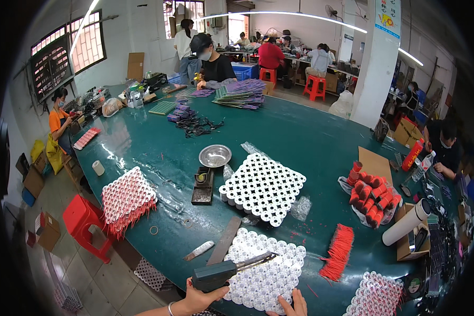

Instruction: The person solders red wires onto circular LED circuit boards using a soldering gun.

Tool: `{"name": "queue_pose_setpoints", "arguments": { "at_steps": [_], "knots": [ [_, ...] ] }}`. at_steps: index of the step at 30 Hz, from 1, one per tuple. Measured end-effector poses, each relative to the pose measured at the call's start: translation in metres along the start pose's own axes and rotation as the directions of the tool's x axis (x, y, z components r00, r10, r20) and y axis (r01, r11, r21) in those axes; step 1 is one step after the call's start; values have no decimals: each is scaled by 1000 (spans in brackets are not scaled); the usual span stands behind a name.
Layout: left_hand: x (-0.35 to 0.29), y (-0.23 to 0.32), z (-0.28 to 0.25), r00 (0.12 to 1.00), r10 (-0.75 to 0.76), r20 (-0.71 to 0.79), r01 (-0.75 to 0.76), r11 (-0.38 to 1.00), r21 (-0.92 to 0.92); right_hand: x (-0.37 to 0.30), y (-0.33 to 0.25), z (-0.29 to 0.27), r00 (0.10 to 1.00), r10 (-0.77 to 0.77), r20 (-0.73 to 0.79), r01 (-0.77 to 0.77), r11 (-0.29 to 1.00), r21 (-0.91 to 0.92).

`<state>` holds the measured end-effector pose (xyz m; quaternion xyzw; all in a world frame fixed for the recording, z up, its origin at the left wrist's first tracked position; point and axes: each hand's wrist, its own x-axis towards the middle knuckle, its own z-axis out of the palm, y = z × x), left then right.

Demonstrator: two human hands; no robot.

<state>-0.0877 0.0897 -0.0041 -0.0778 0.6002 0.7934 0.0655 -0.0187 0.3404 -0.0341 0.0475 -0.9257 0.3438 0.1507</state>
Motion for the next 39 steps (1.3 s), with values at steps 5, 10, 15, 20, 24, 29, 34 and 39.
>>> {"name": "queue_pose_setpoints", "arguments": {
  "at_steps": [5,10,15,20,24,29,34,39],
  "knots": [
    [5,1,-4,1000,8,-27,-10,999,-53,9,-12,-6,994,87,66,-89,996,31],
    [13,6,-14,998,-1,-68,-5,997,-81,11,-22,2,989,140,53,-144,984,101],
    [14,13,-18,991,15,-131,-32,992,-125,4,-27,18,989,148,-8,-147,986,73],
    [16,9,-17,991,28,-134,-46,990,-134,6,-27,20,977,211,-35,-205,970,131],
    [12,6,-18,984,46,-173,-66,992,-111,23,-37,1,974,212,-77,-199,969,144],
    [4,17,-15,955,100,-280,-136,984,-115,45,17,-33,990,90,-109,-93,996,-16],
    [9,0,-17,955,157,-251,-185,979,-90,70,62,-60,972,28,-231,-116,921,-373],
    [2,9,-24,945,172,-280,-198,978,-70,69,43,-61,986,24,-168,-86,924,-373]
  ]
}}
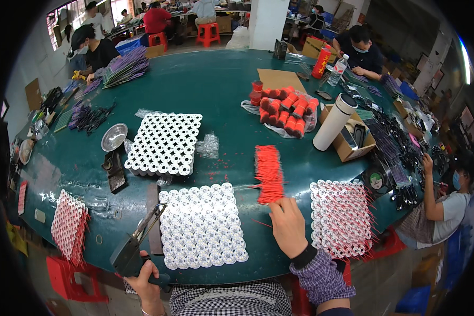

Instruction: The person solders red wires onto circular LED circuit boards using a soldering gun.

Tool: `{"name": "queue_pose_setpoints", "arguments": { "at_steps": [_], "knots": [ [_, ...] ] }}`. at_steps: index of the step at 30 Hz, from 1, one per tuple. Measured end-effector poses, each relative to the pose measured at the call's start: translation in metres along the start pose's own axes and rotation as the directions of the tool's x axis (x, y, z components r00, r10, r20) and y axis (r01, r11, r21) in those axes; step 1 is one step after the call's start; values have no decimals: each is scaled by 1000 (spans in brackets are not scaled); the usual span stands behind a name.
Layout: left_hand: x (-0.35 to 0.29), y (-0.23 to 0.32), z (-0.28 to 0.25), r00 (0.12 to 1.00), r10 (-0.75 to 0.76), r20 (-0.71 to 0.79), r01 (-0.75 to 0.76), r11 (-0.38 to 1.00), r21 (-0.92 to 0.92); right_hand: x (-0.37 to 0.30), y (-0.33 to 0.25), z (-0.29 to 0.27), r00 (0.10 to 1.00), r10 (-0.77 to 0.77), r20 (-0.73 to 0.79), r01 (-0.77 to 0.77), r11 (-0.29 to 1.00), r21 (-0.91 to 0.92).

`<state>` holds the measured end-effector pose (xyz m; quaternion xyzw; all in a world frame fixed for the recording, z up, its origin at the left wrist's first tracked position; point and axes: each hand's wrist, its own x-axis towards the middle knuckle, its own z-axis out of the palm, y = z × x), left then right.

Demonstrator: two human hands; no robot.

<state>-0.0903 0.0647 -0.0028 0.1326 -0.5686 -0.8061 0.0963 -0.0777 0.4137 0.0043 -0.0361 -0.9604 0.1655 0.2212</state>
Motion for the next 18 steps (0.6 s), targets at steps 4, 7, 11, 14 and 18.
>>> {"name": "queue_pose_setpoints", "arguments": {
  "at_steps": [4,7,11,14,18],
  "knots": [
    [-1,13,-5,999,5,-45,-3,1000,30,-12,-24,10,988,-102,119,102,995,7],
    [-1,0,1,996,-78,50,77,997,30,-29,7,25,991,-123,51,129,980,-153],
    [-9,2,-1,985,-115,129,110,993,48,-20,33,36,991,-130,-36,118,967,-228],
    [-12,10,-5,988,-93,121,89,995,40,-9,37,40,986,-160,-42,149,968,-203],
    [-15,13,-6,990,-87,107,84,996,38,0,35,37,988,-122,-94,103,976,-190]
  ]
}}
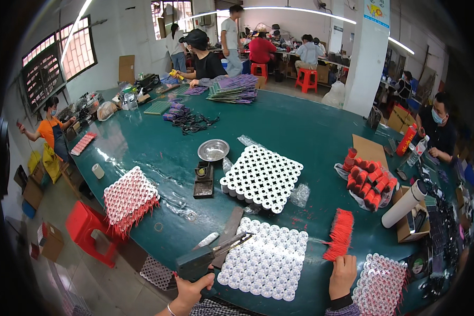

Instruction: The person solders red wires onto circular LED circuit boards using a soldering gun.

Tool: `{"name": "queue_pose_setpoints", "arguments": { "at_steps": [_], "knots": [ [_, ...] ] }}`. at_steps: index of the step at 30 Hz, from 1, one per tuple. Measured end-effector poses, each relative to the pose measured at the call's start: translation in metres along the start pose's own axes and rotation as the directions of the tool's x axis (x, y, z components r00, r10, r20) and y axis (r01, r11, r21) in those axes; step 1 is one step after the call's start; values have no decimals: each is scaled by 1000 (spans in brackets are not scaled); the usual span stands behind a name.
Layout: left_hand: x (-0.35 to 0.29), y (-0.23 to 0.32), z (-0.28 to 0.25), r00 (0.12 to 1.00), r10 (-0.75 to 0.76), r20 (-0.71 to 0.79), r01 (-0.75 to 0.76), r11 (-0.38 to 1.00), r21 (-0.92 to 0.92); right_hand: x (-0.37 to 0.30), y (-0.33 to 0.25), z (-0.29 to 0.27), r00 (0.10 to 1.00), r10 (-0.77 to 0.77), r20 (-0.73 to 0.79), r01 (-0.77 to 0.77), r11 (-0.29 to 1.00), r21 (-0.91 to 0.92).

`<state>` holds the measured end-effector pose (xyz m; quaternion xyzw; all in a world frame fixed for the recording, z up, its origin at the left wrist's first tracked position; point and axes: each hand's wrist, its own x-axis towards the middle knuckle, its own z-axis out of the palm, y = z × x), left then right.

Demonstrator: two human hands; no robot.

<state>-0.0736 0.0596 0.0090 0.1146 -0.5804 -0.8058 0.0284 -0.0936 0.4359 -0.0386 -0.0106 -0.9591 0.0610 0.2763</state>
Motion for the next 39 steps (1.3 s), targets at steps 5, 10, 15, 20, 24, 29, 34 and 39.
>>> {"name": "queue_pose_setpoints", "arguments": {
  "at_steps": [5,10,15,20,24,29,34,39],
  "knots": [
    [0,-4,-5,999,-30,36,31,999,-25,10,4,-2,998,15,-61,-12,999,43],
    [-1,-1,-4,999,-33,39,34,999,-30,6,7,-10,999,34,17,-36,993,113],
    [1,-10,-9,998,58,-18,-58,998,-3,37,16,-22,998,-24,-60,32,991,128],
    [1,-4,-5,992,73,-106,-76,997,-25,75,33,1,990,-58,-125,69,994,90],
    [0,-9,-4,989,94,-116,-97,995,-26,80,44,9,991,-68,-119,77,995,71],
    [3,-24,-21,988,105,-111,-110,993,-42,81,53,28,995,-72,-73,72,997,0],
    [-5,1,-8,988,154,9,-154,988,27,77,53,45,993,-89,-72,86,995,-47],
    [0,-8,-13,989,141,54,-144,987,69,83,48,43,996,-84,-42,81,994,-69]
  ]
}}
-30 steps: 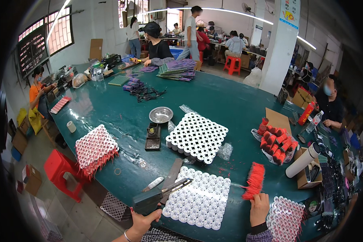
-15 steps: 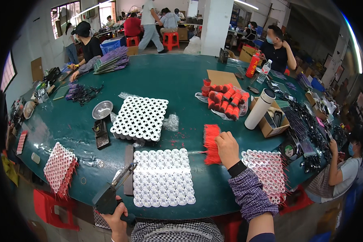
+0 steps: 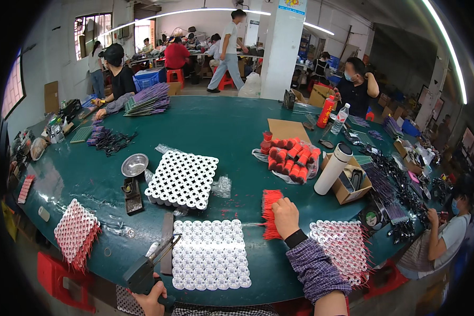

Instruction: The person solders red wires onto circular LED circuit boards using a soldering gun.

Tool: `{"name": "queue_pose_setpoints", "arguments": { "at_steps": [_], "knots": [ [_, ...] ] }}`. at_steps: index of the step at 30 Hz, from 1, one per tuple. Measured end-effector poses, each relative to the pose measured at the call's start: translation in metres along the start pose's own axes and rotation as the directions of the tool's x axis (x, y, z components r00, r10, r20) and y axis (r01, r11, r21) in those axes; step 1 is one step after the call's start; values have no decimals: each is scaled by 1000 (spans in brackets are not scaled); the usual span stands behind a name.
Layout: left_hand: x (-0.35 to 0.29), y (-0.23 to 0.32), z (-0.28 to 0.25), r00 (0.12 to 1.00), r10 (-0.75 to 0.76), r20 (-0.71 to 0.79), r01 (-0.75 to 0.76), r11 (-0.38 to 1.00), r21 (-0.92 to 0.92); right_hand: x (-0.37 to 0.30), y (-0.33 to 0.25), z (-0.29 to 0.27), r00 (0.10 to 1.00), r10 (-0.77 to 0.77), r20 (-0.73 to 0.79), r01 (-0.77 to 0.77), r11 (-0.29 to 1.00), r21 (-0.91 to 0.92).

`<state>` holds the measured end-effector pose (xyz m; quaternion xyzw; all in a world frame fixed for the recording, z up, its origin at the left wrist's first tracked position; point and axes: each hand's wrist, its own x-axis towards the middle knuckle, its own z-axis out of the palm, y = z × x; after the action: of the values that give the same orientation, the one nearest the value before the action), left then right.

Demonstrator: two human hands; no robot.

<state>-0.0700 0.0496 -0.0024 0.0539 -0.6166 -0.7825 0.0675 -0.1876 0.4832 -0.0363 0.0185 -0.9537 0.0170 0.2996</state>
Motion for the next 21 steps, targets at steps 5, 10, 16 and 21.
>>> {"name": "queue_pose_setpoints", "arguments": {
  "at_steps": [5,10,16,21],
  "knots": [
    [-3,11,11,999,-4,-40,5,1000,19,3,1,0,1000,-20,20,21,999,-37],
    [0,0,1,999,49,6,-49,998,39,3,7,-4,1000,-22,5,22,998,52],
    [-2,-1,-1,997,76,5,-76,996,43,7,-1,0,999,-34,39,33,999,29],
    [-3,-13,2,987,-126,-98,118,989,-86,0,9,-3,999,-18,29,18,1000,1]
  ]
}}
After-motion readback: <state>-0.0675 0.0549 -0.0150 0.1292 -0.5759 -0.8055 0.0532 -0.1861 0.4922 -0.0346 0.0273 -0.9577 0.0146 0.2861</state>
